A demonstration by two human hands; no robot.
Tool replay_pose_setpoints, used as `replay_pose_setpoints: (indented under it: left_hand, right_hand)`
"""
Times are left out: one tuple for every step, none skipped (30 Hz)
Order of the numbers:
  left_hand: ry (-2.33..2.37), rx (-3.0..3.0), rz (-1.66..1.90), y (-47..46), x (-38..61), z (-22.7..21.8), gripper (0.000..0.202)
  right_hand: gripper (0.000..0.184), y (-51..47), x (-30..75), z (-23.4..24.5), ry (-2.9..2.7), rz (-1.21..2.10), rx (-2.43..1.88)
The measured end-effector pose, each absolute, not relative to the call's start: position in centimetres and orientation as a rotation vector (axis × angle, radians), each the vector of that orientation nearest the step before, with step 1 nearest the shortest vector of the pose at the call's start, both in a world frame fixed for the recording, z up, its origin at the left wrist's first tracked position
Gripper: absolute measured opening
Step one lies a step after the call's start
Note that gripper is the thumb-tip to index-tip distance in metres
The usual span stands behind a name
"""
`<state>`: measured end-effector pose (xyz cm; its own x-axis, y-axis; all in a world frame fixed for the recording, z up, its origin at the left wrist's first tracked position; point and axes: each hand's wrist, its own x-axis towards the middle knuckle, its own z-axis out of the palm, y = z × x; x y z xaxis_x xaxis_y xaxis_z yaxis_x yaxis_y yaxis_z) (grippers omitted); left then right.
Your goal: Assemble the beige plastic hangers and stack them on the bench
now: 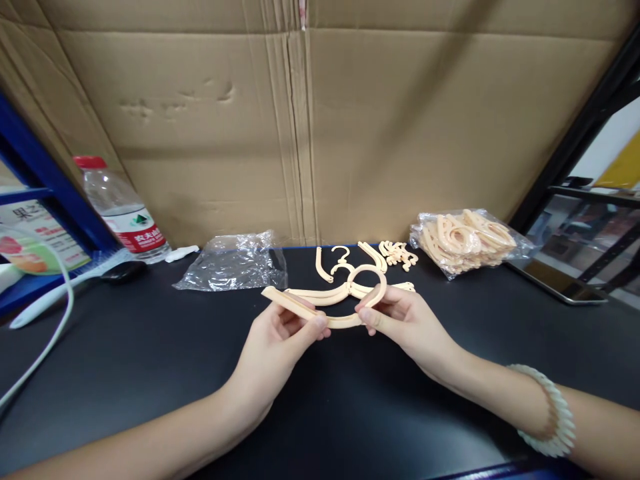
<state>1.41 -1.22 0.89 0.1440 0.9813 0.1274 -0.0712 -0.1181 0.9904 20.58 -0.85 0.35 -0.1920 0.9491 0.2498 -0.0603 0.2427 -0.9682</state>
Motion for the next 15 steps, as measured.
replay_pose_setpoints:
  left_hand:
    - [0.994, 1.297, 1.212, -1.21, 1.41, 0.9, 0.025]
    - [0.994, 1.284, 1.209, -1.19, 1.39, 0.93, 0.026]
    - [0.991, 1.28, 1.202, -1.16, 1.37, 0.95, 0.026]
    - [0.987, 1.28, 1.196, -1.14, 1.34, 0.98, 0.026]
    - [0.983, 1.283, 1.191, -1.13, 1.3, 1.01, 0.026]
    - [0.978, 1.284, 1.188, -1.13, 1.27, 1.04, 0.026]
    - [0.976, 1.282, 1.189, -1.16, 1.25, 1.07, 0.025]
    - [0.974, 1.275, 1.194, -1.22, 1.25, 1.09, 0.025]
    - [0.968, 1.268, 1.197, -1.31, 1.28, 1.12, 0.026]
    - [0.958, 1.263, 1.196, -1.42, 1.34, 1.13, 0.029]
    - [0.942, 1.266, 1.185, -1.54, 1.43, 1.12, 0.032]
    - [0.918, 1.28, 1.164, -1.66, 1.53, 1.09, 0.035]
    - [0.89, 1.302, 1.131, -1.77, 1.65, 1.03, 0.038]
    - [0.864, 1.325, 1.092, -1.87, 1.78, 0.94, 0.039]
    - [0.846, 1.344, 1.057, -1.94, 1.9, 0.84, 0.038]
  right_hand:
    - [0.027, -0.8, 20.59, 0.35, -1.431, 1.182, -0.903]
    - [0.028, -0.77, 20.6, 0.36, -1.431, 1.187, -0.909]
    - [0.029, -0.76, 20.6, 0.38, -1.435, 1.19, -0.916]
    - [0.029, -0.78, 20.6, 0.43, -1.44, 1.194, -0.921]
    - [0.029, -0.82, 20.6, 0.48, -1.444, 1.199, -0.926]
    - [0.029, -0.86, 20.6, 0.55, -1.446, 1.206, -0.928]
    - [0.029, -0.92, 20.6, 0.61, -1.447, 1.214, -0.928]
    - [0.029, -0.96, 20.6, 0.66, -1.448, 1.221, -0.926]
    - [0.028, -0.99, 20.58, 0.69, -1.45, 1.228, -0.921]
    - [0.028, -0.99, 20.57, 0.68, -1.452, 1.236, -0.916]
    - [0.028, -0.97, 20.54, 0.64, -1.455, 1.242, -0.911]
    - [0.028, -0.92, 20.51, 0.57, -1.459, 1.249, -0.905]
    - [0.027, -0.87, 20.47, 0.46, -1.467, 1.255, -0.898]
    - [0.026, -0.82, 20.42, 0.32, -1.477, 1.261, -0.89]
    - [0.025, -0.79, 20.36, 0.17, -1.488, 1.268, -0.881]
